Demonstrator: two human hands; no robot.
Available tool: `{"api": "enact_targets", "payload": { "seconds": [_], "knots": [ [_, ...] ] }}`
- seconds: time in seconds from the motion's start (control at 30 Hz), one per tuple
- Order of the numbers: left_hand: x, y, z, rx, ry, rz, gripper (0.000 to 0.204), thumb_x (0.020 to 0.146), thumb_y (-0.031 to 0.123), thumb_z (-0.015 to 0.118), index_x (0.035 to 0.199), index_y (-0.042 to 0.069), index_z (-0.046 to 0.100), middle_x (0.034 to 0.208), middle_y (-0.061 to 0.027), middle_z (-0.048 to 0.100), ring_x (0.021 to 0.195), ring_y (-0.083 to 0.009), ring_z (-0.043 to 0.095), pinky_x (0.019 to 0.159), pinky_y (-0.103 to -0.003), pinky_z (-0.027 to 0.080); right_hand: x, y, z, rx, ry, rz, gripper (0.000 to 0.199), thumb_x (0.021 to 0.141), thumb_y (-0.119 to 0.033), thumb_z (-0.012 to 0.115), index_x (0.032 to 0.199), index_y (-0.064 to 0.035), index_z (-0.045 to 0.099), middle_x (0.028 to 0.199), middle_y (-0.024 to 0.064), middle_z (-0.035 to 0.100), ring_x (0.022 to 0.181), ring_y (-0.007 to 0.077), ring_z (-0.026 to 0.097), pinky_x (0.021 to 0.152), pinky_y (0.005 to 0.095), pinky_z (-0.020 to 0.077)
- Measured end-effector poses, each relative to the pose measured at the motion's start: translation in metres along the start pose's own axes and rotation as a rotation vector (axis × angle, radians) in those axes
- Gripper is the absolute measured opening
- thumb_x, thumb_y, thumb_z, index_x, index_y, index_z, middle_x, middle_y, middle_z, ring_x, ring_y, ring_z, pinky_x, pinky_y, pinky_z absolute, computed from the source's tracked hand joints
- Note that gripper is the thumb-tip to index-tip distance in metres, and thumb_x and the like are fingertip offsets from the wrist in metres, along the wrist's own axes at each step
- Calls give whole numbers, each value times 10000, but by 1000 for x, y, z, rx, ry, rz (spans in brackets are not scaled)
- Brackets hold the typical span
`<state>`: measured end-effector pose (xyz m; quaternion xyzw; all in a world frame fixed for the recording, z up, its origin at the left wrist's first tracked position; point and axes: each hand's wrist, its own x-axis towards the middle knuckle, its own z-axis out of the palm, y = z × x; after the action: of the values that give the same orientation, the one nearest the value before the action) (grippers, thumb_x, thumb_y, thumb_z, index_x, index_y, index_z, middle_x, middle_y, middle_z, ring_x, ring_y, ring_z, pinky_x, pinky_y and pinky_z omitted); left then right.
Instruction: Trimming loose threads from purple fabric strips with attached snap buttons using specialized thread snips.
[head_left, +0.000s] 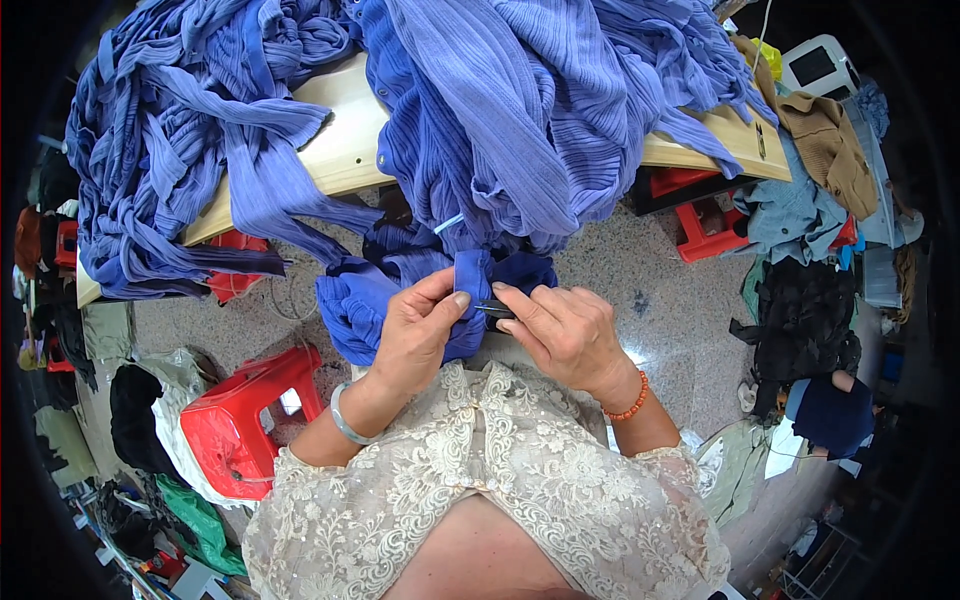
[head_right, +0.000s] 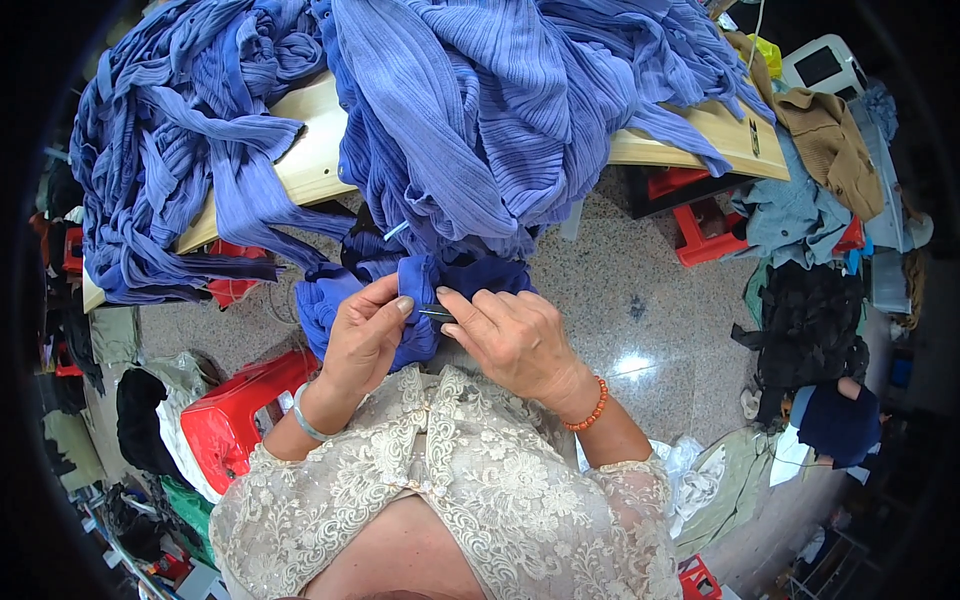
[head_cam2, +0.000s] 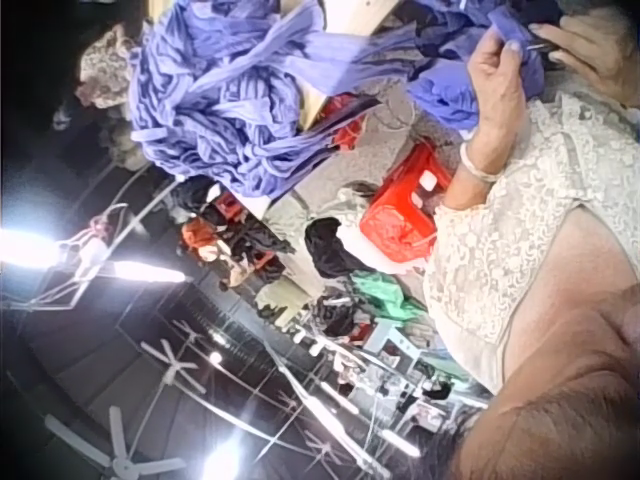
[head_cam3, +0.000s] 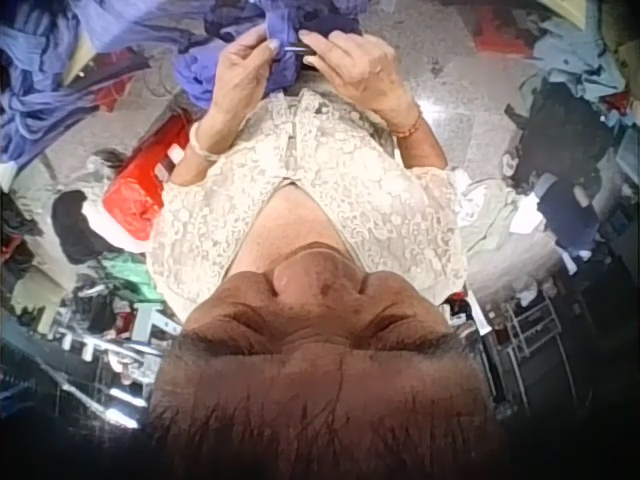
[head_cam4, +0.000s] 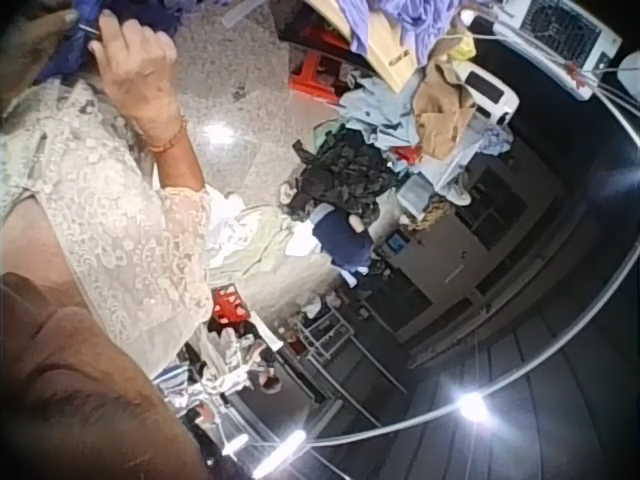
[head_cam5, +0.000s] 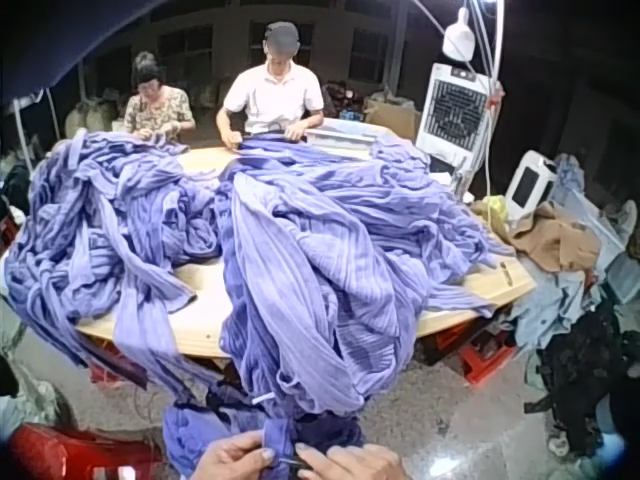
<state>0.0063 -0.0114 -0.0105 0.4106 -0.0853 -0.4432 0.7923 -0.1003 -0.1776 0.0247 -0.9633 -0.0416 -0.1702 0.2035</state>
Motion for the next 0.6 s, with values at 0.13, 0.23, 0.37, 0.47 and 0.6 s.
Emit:
{"api": "enact_targets", "payload": {
  "seconds": [0.13, 0.23, 0.37, 0.47, 0.6],
  "knots": [
    [0, 0, 0, -3, -5, -1, 307, 917, 18, 531, 1218, -39, 554, 1107, -57, 627, 980, -89, 574, 876, -233, 450, 1, -1, 0, -7, 14, -3, 345, 792, -210, 697, 1104, -77, 637, 645, 17, 499, 531, 176, 516, 496, 317, 384],
    [0, 0, 1, -1, -3, 6, 308, 918, 16, 528, 1220, -38, 553, 1110, -58, 627, 980, -90, 575, 877, -233, 450, 1, 0, 1, 10, 27, -9, 338, 797, -212, 692, 1101, -75, 639, 639, 20, 493, 523, 177, 509, 490, 319, 378],
    [0, -2, -1, -4, 1, -2, 309, 918, 14, 527, 1221, -38, 553, 1112, -59, 626, 981, -91, 575, 880, -236, 451, 1, 0, 1, 26, 26, 4, 329, 804, -211, 687, 1099, -72, 639, 631, 21, 488, 517, 176, 503, 484, 318, 370],
    [0, -3, -1, 13, 5, 12, 309, 918, 13, 528, 1221, -39, 553, 1113, -61, 626, 982, -91, 576, 885, -239, 452, 2, -2, 0, 9, 24, 5, 321, 807, -208, 684, 1095, -73, 640, 629, 20, 487, 516, 174, 501, 482, 315, 369],
    [0, -2, -2, -9, 5, 3, 308, 916, 11, 528, 1219, -36, 555, 1105, -61, 631, 977, -94, 582, 880, -238, 456, 1, -2, 2, -19, 38, -14, 310, 807, -203, 683, 1088, -79, 645, 634, 16, 498, 518, 171, 506, 483, 312, 370]
  ]
}}
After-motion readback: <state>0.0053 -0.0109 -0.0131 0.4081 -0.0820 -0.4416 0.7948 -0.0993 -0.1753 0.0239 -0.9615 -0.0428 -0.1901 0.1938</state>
